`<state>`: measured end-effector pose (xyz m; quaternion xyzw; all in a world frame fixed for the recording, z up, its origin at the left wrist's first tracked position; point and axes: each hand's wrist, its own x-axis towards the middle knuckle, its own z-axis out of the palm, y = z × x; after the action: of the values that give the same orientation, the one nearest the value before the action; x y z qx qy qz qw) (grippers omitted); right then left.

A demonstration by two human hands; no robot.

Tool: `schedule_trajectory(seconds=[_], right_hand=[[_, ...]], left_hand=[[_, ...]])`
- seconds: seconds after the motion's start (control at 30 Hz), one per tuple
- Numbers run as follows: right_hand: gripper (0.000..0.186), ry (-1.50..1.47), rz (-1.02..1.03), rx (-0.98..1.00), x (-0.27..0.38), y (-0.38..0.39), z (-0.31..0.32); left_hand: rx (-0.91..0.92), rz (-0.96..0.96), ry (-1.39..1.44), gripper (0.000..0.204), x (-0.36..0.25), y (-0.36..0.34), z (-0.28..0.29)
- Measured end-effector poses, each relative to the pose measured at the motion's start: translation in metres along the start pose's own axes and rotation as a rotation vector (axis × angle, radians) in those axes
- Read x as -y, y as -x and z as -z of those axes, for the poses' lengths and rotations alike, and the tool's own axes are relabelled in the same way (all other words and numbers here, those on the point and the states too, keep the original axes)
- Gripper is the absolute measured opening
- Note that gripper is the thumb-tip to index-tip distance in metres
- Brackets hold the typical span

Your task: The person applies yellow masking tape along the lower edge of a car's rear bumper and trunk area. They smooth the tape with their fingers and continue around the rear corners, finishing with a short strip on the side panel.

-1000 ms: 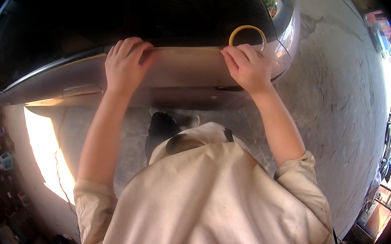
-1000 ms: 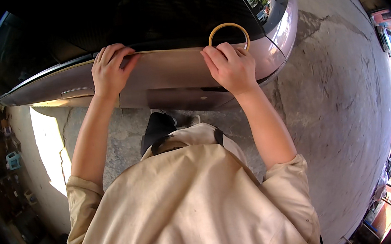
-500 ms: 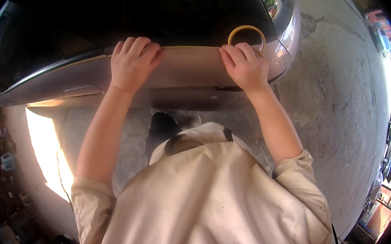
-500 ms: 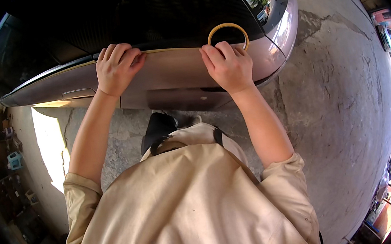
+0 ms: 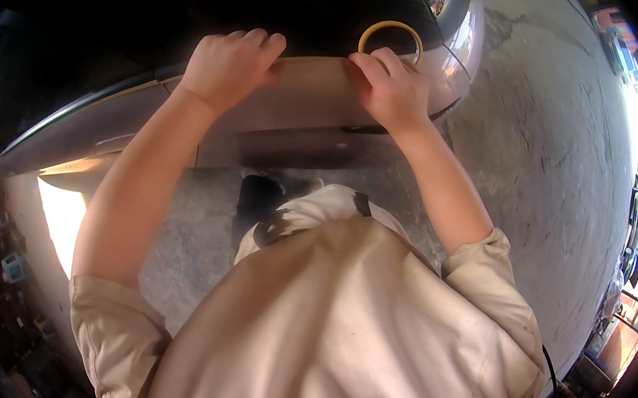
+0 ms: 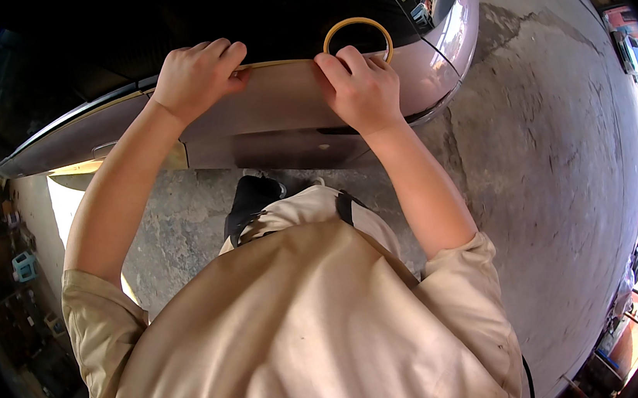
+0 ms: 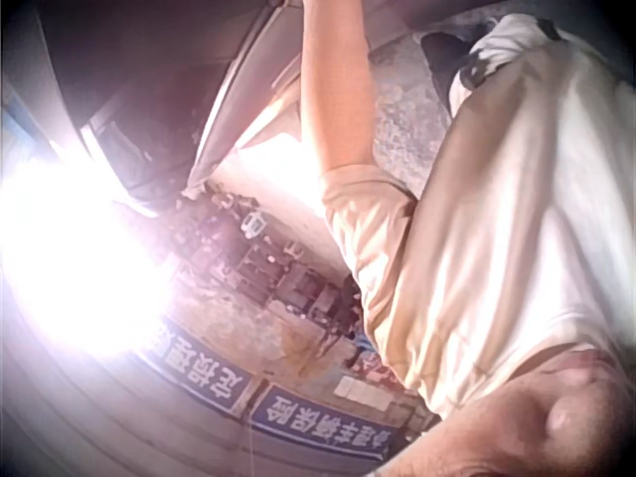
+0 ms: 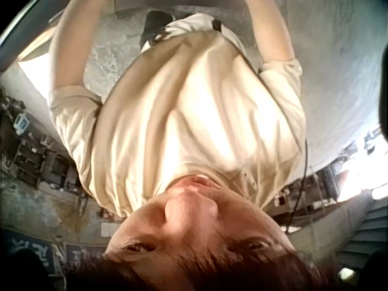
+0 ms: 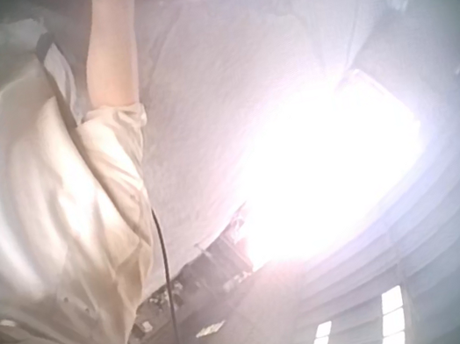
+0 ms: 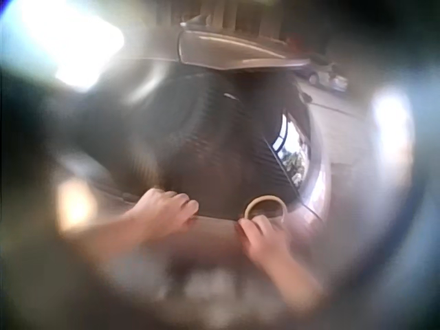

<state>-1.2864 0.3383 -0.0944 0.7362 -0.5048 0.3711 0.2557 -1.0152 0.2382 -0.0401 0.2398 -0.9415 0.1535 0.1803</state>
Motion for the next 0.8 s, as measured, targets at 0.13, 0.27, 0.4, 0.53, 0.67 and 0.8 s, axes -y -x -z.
schedule_trajectory(seconds=[0.13, 0.27, 0.4, 0.53, 0.67, 0.8], right_hand=[[0.014, 0.045, -0.016, 0.056, 0.005, -0.004, 0.006], [0.012, 0.090, -0.021, 0.083, 0.005, -0.006, 0.010], [0.011, 0.069, -0.020, 0.101, 0.006, -0.008, 0.015], [0.012, 0.040, -0.016, 0.088, 0.004, -0.005, 0.012], [0.014, -0.006, -0.014, 0.096, 0.002, -0.005, 0.015], [0.016, -0.037, 0.012, 0.068, 0.005, -0.008, 0.021]], left_hand=[[0.003, 0.027, 0.021, 0.036, -0.018, -0.021, 0.000], [0.023, 0.072, 0.044, 0.038, -0.035, -0.041, -0.002], [0.008, 0.143, 0.102, 0.035, -0.041, -0.040, -0.003], [0.005, 0.234, 0.191, 0.028, -0.041, -0.021, -0.006], [-0.072, 0.243, 0.244, 0.026, -0.035, -0.006, -0.004], [-0.138, 0.197, 0.243, 0.023, -0.027, 0.002, -0.005]])
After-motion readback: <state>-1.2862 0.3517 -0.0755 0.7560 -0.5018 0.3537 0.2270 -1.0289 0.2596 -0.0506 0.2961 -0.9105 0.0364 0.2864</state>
